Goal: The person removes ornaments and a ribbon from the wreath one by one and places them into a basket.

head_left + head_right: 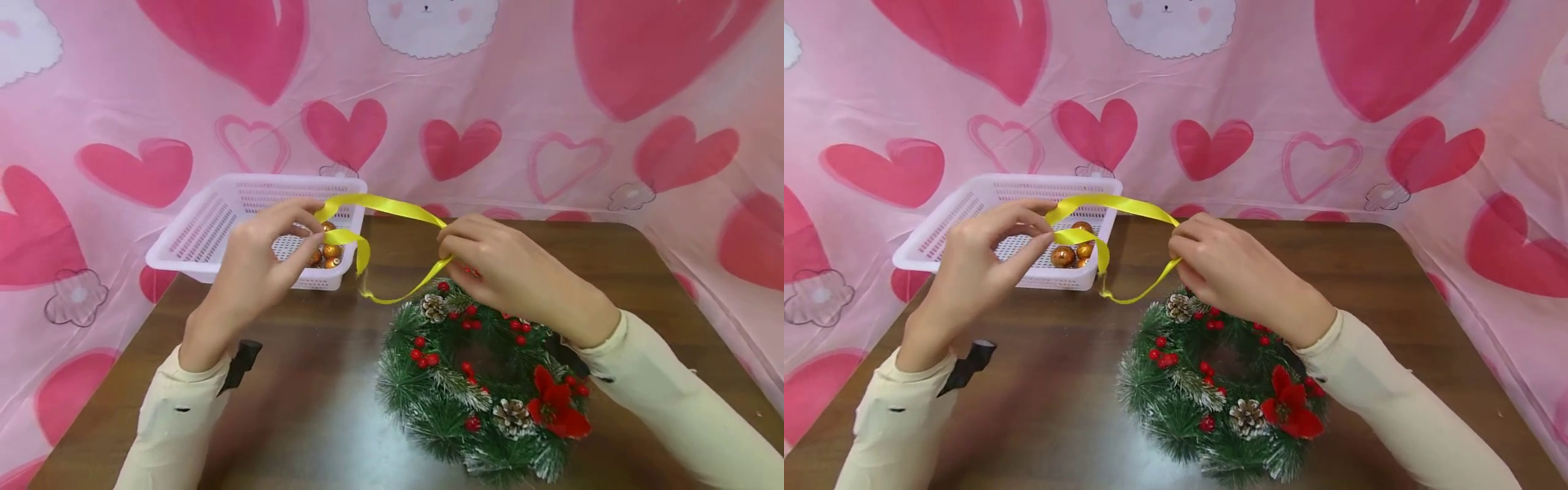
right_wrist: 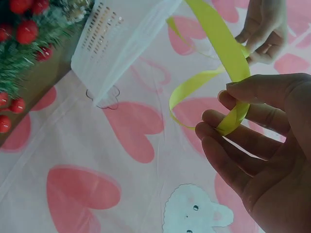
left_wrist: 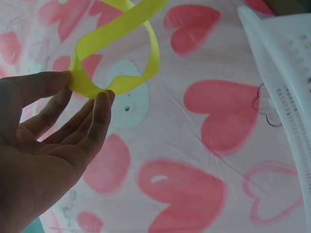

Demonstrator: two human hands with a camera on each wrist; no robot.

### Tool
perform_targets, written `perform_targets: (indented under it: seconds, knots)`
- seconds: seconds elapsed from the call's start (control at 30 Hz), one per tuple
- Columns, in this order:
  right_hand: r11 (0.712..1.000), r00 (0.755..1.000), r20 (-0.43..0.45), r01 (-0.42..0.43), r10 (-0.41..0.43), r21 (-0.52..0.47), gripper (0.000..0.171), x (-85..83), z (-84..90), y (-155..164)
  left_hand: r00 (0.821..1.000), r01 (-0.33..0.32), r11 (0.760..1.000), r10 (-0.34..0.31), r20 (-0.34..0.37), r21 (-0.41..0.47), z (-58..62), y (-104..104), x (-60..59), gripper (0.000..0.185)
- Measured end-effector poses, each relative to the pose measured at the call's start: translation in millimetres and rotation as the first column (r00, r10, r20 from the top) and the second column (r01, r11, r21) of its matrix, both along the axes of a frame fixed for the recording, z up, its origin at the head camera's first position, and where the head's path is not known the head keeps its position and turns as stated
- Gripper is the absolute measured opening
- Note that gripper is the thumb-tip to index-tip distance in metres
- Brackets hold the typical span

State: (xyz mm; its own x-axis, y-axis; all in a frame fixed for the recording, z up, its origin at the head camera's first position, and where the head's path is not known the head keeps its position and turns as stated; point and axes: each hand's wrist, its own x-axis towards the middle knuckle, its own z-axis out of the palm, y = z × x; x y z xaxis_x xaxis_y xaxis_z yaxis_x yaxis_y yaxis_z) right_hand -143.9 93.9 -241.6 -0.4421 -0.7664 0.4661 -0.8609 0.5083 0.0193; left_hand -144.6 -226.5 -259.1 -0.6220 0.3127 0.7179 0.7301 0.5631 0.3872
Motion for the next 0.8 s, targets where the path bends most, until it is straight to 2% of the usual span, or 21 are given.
perform_targets:
  seconds: [0.17,0.33,0.57,0.8]
  knots:
    - [1.000,1.000,0.019,0.009,-0.008,-0.018,0.010,-16.8,7.7,-12,0.998,-0.051,0.999,0.050,0.035,0.009,3.5,-5,-7.3,0.006]
    - [0.998,0.997,0.066,0.032,-0.029,-0.046,0.006,-39.5,10.0,-35,0.990,-0.126,0.992,0.124,0.069,0.032,4.8,-20,-11.5,0.004]
    - [0.992,0.992,0.128,0.041,-0.025,-0.121,0.007,-67.4,1.1,-75,0.977,-0.202,0.978,0.198,0.080,0.052,0.1,-42,-17.5,0.005]
    - [0.991,0.995,0.104,0.021,-0.007,-0.130,0.008,-88.9,-10.6,-110,0.964,-0.265,0.958,0.261,0.057,0.106,-3.5,-58,-29.7,0.009]
